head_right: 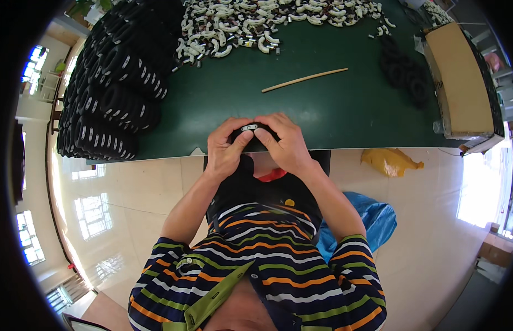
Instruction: Assembling small rubber tires by inserting white plastic cores into them.
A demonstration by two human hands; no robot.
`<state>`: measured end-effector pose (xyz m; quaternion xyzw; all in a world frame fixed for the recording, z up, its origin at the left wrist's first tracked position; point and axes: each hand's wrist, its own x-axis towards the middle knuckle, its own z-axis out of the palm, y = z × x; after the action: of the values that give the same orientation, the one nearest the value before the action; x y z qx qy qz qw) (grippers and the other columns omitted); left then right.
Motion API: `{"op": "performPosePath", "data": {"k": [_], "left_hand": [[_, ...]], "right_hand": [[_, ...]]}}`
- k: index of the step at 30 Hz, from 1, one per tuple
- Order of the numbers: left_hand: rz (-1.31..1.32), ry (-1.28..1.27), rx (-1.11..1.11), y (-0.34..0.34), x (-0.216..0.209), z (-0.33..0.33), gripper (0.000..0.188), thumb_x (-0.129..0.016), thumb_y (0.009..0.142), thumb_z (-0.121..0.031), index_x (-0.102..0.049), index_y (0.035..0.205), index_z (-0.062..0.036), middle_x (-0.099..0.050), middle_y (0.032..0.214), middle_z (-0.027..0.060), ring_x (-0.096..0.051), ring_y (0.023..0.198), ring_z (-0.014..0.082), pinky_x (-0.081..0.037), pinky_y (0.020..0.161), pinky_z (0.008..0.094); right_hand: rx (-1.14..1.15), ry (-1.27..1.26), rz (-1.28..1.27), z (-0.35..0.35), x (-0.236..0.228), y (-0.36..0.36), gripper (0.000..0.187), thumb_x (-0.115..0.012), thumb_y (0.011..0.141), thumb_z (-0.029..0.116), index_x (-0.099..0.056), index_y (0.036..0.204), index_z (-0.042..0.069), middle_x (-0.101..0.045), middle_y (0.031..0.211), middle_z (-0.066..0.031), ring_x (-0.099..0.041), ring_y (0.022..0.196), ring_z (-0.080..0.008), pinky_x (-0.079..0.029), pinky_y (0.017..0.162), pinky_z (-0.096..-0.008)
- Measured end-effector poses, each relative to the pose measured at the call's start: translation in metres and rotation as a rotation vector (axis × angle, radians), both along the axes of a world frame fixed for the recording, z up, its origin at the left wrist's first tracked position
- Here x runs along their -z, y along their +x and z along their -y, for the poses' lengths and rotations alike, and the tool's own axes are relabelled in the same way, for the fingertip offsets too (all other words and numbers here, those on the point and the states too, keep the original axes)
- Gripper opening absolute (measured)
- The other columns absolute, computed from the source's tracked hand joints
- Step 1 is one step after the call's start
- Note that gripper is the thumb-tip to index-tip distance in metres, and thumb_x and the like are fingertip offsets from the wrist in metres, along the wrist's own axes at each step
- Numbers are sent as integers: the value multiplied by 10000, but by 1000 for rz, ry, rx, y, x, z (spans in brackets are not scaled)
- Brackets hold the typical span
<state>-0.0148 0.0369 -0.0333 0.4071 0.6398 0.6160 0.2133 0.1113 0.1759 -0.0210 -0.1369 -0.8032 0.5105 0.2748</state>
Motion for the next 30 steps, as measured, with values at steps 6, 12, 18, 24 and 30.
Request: {"op": "performPosePath", "data": {"k": [6,12,18,24,30], "left_hand": [[-64,-4,32,-3,-1,4,216,-718,955,-114,-705,1142,-7,-712,1011,117,-655,925,236,-513,857,340],[6,7,75,-5,6,7,230,-708,960,-95,-687,1173,-9,-703,1044,108,-652,944,214,-508,870,331],[198,116,49,1,8,5,210,-696,973,-71,-688,1176,-17,-698,1075,82,-646,980,175,-507,888,309],[106,-39,164,-1,5,15,275,-708,955,9,-651,1224,20,-659,1130,88,-635,1032,152,-550,849,278],[10,30,144,-2,7,22,305,-740,917,4,-675,1214,22,-674,1146,111,-648,1026,173,-572,801,288]], "right_hand": [[-17,-18,-14,2,4,1,219,-713,943,124,-698,1105,-24,-695,950,-151,-652,892,-317,-520,797,-383],[5,95,-101,2,14,2,243,-751,909,104,-711,1117,-16,-701,932,-152,-660,868,-308,-526,771,-382],[-10,185,-99,0,7,6,296,-772,870,86,-722,1148,0,-718,954,-134,-661,883,-316,-536,785,-394],[0,401,-162,-4,8,15,385,-818,765,-6,-741,1142,-1,-754,1027,-139,-692,914,-312,-563,790,-373],[-20,267,-118,-4,7,30,388,-819,756,-22,-739,1135,-2,-758,1062,-144,-693,924,-309,-562,798,-362]]}}
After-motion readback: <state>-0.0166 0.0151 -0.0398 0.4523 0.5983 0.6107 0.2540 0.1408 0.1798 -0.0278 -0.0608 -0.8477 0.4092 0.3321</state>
